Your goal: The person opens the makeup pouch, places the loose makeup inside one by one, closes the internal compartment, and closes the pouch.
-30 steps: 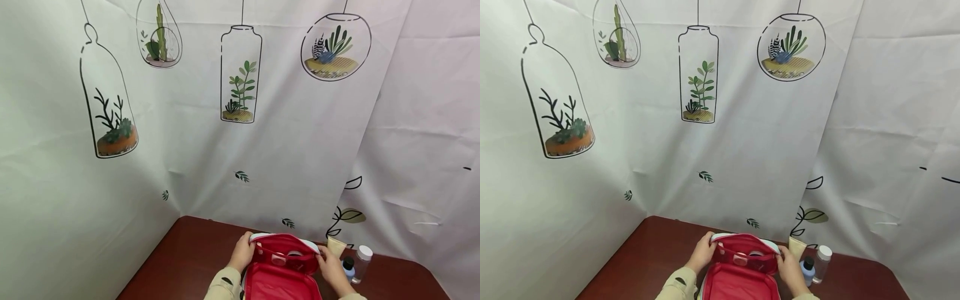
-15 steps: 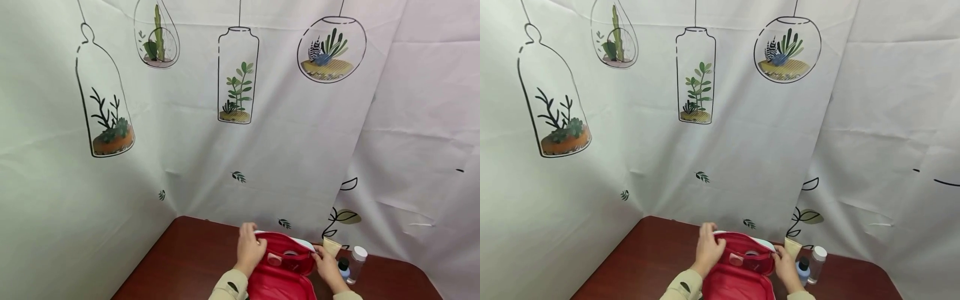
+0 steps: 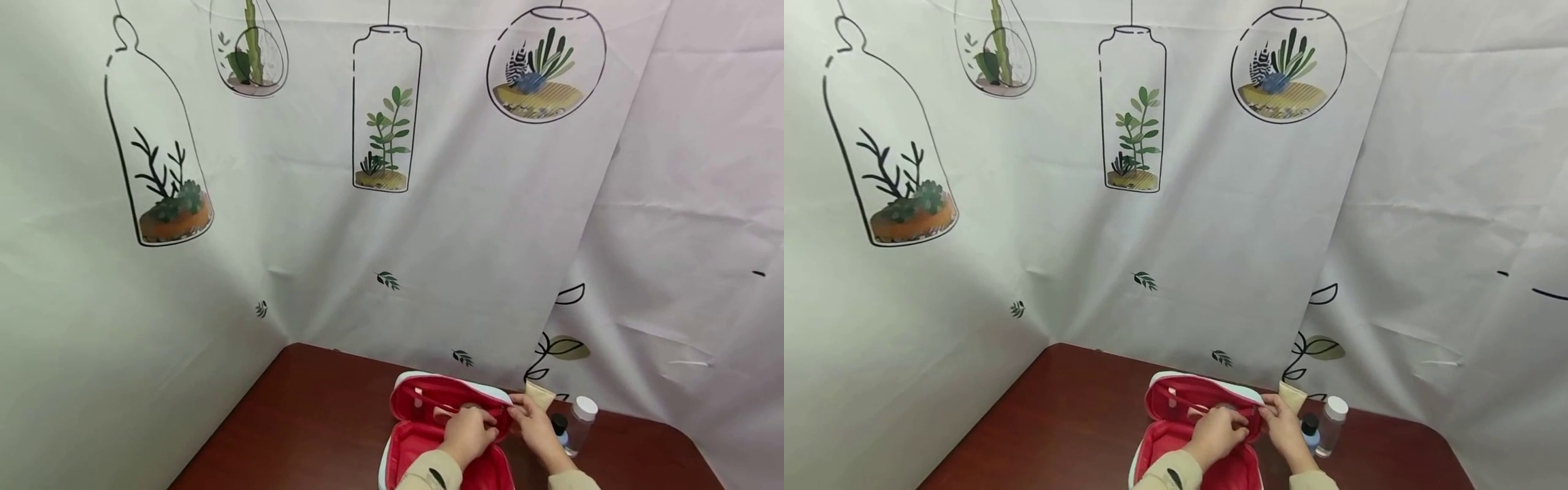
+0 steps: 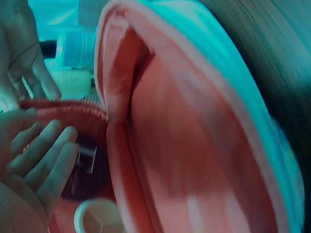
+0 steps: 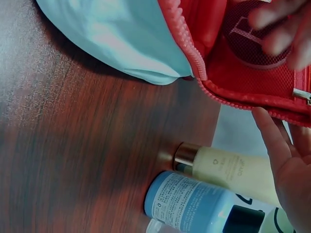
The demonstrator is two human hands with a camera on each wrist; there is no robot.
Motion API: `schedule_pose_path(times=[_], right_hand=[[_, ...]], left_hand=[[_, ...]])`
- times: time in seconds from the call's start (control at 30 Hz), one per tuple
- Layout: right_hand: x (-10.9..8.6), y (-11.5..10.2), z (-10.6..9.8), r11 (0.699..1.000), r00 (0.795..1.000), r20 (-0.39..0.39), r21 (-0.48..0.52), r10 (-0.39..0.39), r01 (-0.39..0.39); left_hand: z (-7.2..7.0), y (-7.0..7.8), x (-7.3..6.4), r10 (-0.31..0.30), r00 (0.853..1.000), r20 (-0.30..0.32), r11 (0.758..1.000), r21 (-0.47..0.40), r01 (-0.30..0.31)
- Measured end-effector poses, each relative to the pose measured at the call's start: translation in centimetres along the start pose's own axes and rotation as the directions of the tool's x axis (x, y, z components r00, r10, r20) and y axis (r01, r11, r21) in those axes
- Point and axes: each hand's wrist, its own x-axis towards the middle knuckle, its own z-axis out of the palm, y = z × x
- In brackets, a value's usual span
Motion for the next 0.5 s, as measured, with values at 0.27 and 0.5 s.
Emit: schedule_pose_path(times=[0.27,0.5], right_hand=[[0.2,-0.5,-0.2,0.997,0.999,0.001,-0.061,-0.041,0.041],[0.3,0.0,-0.6,0.987,0.999,0.005,-0.153,-0.053,0.053]], left_hand=[[1.8,1.4,1.5,-0.156,0.966,-0.209,0.987,0.015,0.162],[3.0,1.8,1.9,-0.197,0.949,-0.246,0.980,-0.017,0.199]])
